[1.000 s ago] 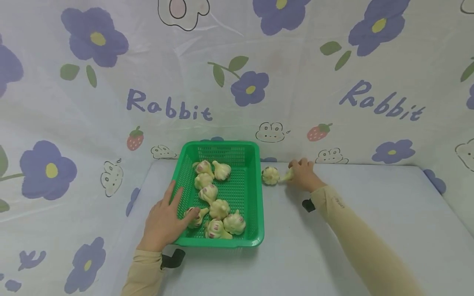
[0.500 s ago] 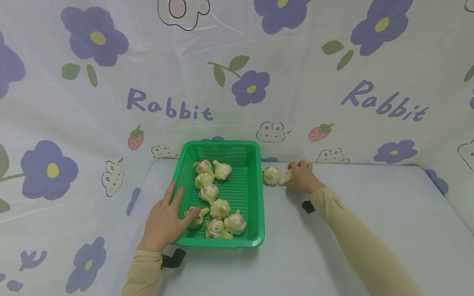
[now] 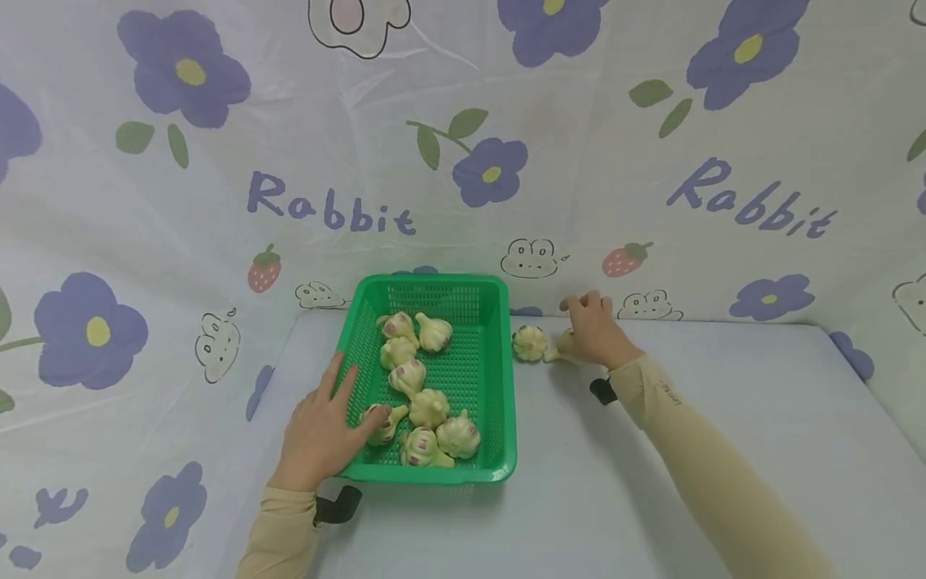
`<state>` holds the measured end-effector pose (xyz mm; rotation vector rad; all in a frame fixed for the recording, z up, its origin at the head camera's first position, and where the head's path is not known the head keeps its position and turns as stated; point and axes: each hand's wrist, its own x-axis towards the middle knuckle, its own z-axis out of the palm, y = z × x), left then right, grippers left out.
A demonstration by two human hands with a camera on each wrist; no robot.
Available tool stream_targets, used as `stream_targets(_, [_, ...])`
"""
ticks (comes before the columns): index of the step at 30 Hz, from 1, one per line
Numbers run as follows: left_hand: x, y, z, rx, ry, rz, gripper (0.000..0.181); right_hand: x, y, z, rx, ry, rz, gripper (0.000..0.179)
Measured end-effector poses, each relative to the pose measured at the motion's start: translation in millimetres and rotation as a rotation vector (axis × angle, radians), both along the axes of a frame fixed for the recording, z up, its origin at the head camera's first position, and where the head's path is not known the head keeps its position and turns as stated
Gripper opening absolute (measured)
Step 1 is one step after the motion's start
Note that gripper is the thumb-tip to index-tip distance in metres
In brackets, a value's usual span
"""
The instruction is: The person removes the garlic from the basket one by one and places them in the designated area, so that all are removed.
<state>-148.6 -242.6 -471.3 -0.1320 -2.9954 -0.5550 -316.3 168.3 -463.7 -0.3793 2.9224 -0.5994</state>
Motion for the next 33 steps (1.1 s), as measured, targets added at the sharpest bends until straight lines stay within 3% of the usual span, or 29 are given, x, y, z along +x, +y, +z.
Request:
stream_targets(12, [1.3, -0.8, 1.0, -0.003, 0.000, -0.008, 0.091, 8.5, -10.0, 35.0, -0.026, 0.095, 0.010, 0.067])
stream_targets(22, [-0.1, -2.5, -2.2, -0.001, 0.005, -0.008, 0.092, 16.0, -27.9, 43.8, -0.004, 0.105, 0.038, 0.066])
stream_targets(33, [1.3, -1.7, 0.7, 0.007, 0.011, -0.009, 0.090, 22.7, -62.4, 52.6, -0.059, 0.158, 0.106, 0.062])
